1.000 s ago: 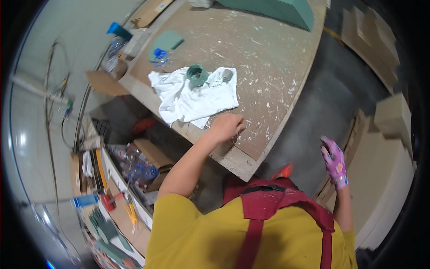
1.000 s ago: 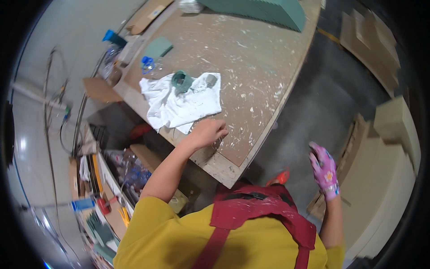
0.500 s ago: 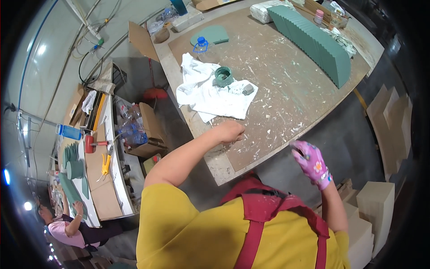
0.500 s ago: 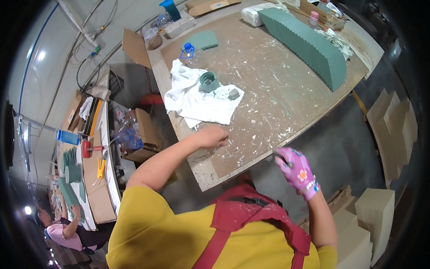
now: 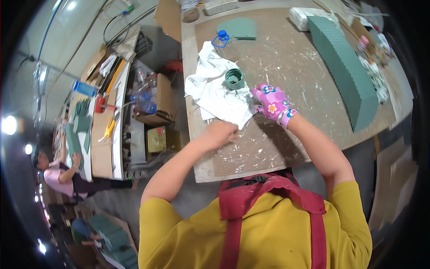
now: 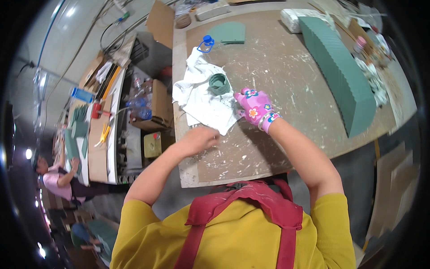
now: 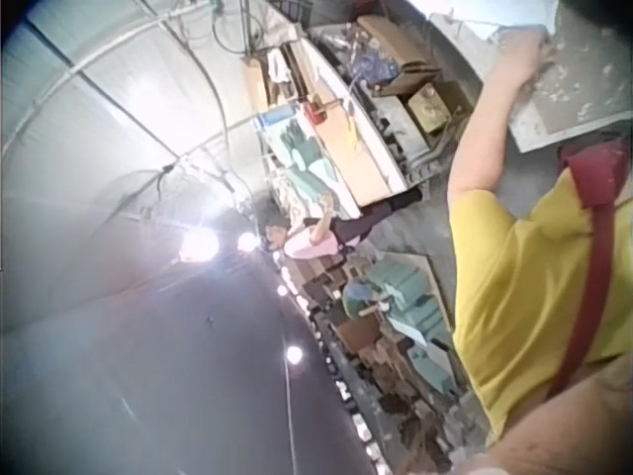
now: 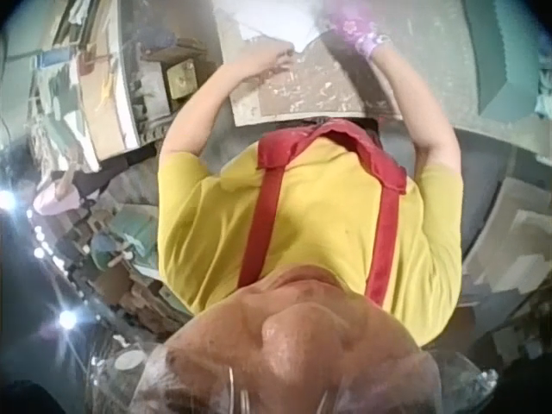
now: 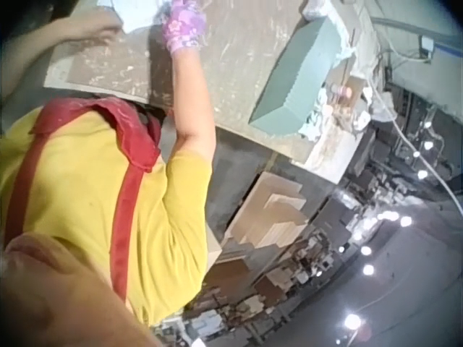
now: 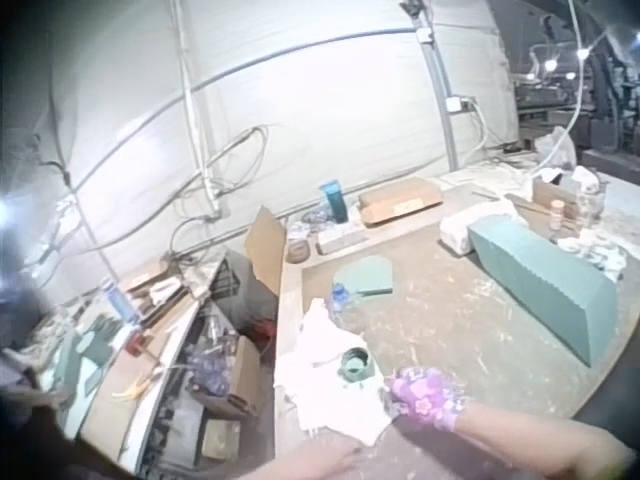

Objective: The person wipes a stack of green curved components with a cloth and liquid from a bottle, then handles a small block.

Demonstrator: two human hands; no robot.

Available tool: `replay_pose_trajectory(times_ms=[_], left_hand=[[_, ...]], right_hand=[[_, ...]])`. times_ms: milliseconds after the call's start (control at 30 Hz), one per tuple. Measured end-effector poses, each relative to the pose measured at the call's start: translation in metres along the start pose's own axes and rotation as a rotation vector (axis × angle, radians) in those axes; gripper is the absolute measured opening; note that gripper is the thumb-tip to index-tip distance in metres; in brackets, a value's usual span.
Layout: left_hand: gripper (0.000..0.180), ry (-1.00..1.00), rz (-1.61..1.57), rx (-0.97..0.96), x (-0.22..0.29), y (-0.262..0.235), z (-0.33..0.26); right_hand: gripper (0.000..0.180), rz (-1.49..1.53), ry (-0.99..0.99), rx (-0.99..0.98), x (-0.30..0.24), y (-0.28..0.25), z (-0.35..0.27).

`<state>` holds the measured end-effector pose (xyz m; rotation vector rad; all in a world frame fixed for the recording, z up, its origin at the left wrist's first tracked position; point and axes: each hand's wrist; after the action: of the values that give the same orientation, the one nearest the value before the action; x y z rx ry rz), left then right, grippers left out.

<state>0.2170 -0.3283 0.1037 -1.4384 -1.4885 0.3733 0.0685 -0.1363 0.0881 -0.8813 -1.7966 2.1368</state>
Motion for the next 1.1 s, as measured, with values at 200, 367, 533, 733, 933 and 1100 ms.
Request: replay_pose_trajectory(times_ms=[200, 367, 533, 733, 933, 1100], left_hand=[[0.017, -0.340, -0.137, 0.701, 0.016, -0.057, 0.007], [0.023, -0.475, -0.075, 0.921, 0.016, -0.072, 0.047], [0.020, -0.360, 0.147, 0.865, 0.001, -0.071, 0.082], [0.010, -0.408, 0.381, 0.682, -0.020, -0.090, 0.097], [0.006, -0.350, 0.411, 0.605, -0.014, -0.095, 0.096], [0.007, -0.341, 0.397, 0.647, -0.026, -0.080, 0.104]], right_hand=[[0.021, 0.047, -0.329, -0.110, 0.048, 0.013, 0.022], [0.041, 0.854, -0.076, -0.119, 0.069, -0.020, 0.011], [0.028, 1.411, 0.036, -0.218, 0.102, -0.001, 0.003], [0.031, 1.293, 0.209, -0.354, 0.104, 0.005, -0.021], [0.029, 1.306, 0.129, -0.290, 0.085, 0.001, -0.019], [0.031, 1.164, 0.077, -0.265, 0.080, 0.001, -0.012]])
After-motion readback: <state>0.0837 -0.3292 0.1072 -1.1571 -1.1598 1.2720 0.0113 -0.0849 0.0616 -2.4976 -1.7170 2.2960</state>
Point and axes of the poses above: each hand's wrist, its own z-axis towards the middle knuckle, its own y-axis out of the palm, x = y × z, and after that the axes turned 10 degrees about -x, right-handed
